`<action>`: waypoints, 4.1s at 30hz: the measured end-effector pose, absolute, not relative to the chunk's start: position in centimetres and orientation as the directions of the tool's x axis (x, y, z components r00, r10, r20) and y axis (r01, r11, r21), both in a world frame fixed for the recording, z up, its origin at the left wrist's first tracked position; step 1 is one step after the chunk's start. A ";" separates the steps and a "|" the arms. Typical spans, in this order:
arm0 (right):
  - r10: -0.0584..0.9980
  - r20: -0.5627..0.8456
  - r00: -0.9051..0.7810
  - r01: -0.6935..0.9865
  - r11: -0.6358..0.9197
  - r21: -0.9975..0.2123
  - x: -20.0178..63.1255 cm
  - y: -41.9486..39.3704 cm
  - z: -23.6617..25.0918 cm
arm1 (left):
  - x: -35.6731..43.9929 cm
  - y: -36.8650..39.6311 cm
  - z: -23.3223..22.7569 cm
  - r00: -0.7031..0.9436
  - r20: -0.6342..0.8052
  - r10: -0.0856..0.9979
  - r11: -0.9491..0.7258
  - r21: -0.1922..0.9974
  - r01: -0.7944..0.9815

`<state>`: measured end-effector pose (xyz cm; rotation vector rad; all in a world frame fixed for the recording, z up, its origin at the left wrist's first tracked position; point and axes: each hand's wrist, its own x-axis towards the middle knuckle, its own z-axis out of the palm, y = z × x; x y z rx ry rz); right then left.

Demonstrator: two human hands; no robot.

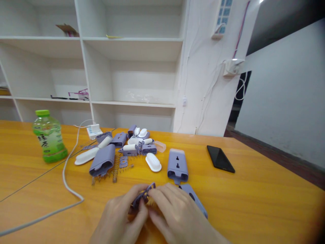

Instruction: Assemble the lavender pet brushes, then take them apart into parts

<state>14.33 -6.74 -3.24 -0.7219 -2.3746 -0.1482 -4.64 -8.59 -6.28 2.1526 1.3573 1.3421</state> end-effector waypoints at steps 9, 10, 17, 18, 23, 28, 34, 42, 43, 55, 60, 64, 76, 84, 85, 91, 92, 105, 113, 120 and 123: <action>0.374 0.669 -0.642 0.530 0.847 0.035 14.4 -6.3 -3.4 | -4.3 -8.9 -6.0 0.202 0.421 0.884 -0.467 0.784 0.408; 0.380 0.674 -0.634 0.533 0.846 0.024 14.5 -6.3 -3.3 | -4.4 -8.9 -6.0 0.210 0.389 0.897 -0.442 0.815 0.375; 0.366 0.702 -0.611 0.531 0.847 0.020 14.6 -6.4 -3.4 | -4.4 -8.9 -6.0 0.248 0.361 0.899 -0.425 0.856 0.294; 0.354 0.706 -0.613 0.529 0.848 0.034 14.6 -6.4 -3.4 | -4.4 -8.9 -5.9 0.253 0.372 0.893 -0.437 0.851 0.293; 0.310 0.707 -0.636 0.525 0.845 0.102 14.5 -6.4 -3.3 | -4.4 -9.0 -6.0 0.262 0.400 0.878 -0.463 0.849 0.256; 0.247 0.732 -0.635 0.518 0.839 0.167 14.5 -6.4 -3.4 | -4.6 -9.0 -6.3 0.277 0.443 0.853 -0.506 0.832 0.228; 0.243 0.717 -0.653 0.494 0.855 0.160 14.5 -6.2 -3.6 | -4.6 -8.8 -6.4 0.290 0.448 0.846 -0.517 0.821 0.241; 0.221 0.706 -0.673 0.504 0.836 0.218 14.7 -6.5 -3.1 | -4.2 -9.0 -6.2 0.238 0.429 0.872 -0.481 0.840 0.249; 0.223 0.706 -0.672 0.505 0.835 0.217 14.8 -6.5 -3.0 | -4.3 -9.1 -6.1 0.245 0.424 0.872 -0.480 0.841 0.250; 0.272 0.633 -0.725 0.480 0.858 0.180 15.1 -6.5 -2.5 | -4.5 -9.3 -6.1 0.249 0.485 0.838 -0.537 0.811 0.231; 0.293 0.589 -0.753 0.456 0.878 0.147 15.3 -6.6 -2.3 | -4.5 -9.4 -5.8 0.257 0.502 0.826 -0.554 0.810 0.195; 0.323 0.560 -0.763 0.438 0.895 0.081 15.1 -6.6 -2.6 | -4.5 -9.7 -5.4 0.224 0.535 0.815 -0.575 0.796 0.191; 0.499 0.585 -0.639 0.545 0.831 -0.114 15.2 -6.8 -2.0 | -4.5 -9.3 -6.5 0.188 0.469 0.863 -0.501 0.842 0.201; 0.459 0.537 -0.708 0.533 0.846 -0.020 14.5 -6.6 -2.8 | -4.5 -9.4 -5.8 0.203 0.475 0.857 -0.512 0.832 0.213; 0.461 0.539 -0.704 0.529 0.848 -0.035 14.5 -6.5 -2.9 | -4.5 -9.5 -5.7 0.196 0.482 0.854 -0.517 0.826 0.222; 0.473 0.541 -0.696 0.527 0.848 -0.064 14.9 -6.3 -3.0 | -4.0 -10.3 -5.1 0.142 0.517 0.844 -0.536 0.807 0.247; 0.473 0.537 -0.698 0.527 0.848 -0.062 14.9 -6.3 -2.9 | -4.0 -10.3 -5.0 0.147 0.517 0.843 -0.537 0.801 0.263; 0.408 0.586 -0.700 0.525 0.851 0.035 14.7 -6.8 -2.6 | -4.3 -9.3 -5.2 0.184 0.544 0.818 -0.562 0.690 0.456; 0.214 0.690 -0.691 0.522 0.808 0.273 14.9 -7.0 -1.8 | -4.3 -9.0 -5.1 0.122 0.471 0.874 -0.474 0.770 0.427; 0.181 0.697 -0.694 0.521 0.794 0.313 15.2 -6.7 -2.0 | -4.1 -8.8 -5.7 0.119 0.429 0.896 -0.443 0.834 0.329; 0.184 0.679 -0.711 0.526 0.781 0.338 15.4 -6.7 -1.9 | -4.0 -8.7 -6.0 0.171 0.367 0.914 -0.398 0.893 0.211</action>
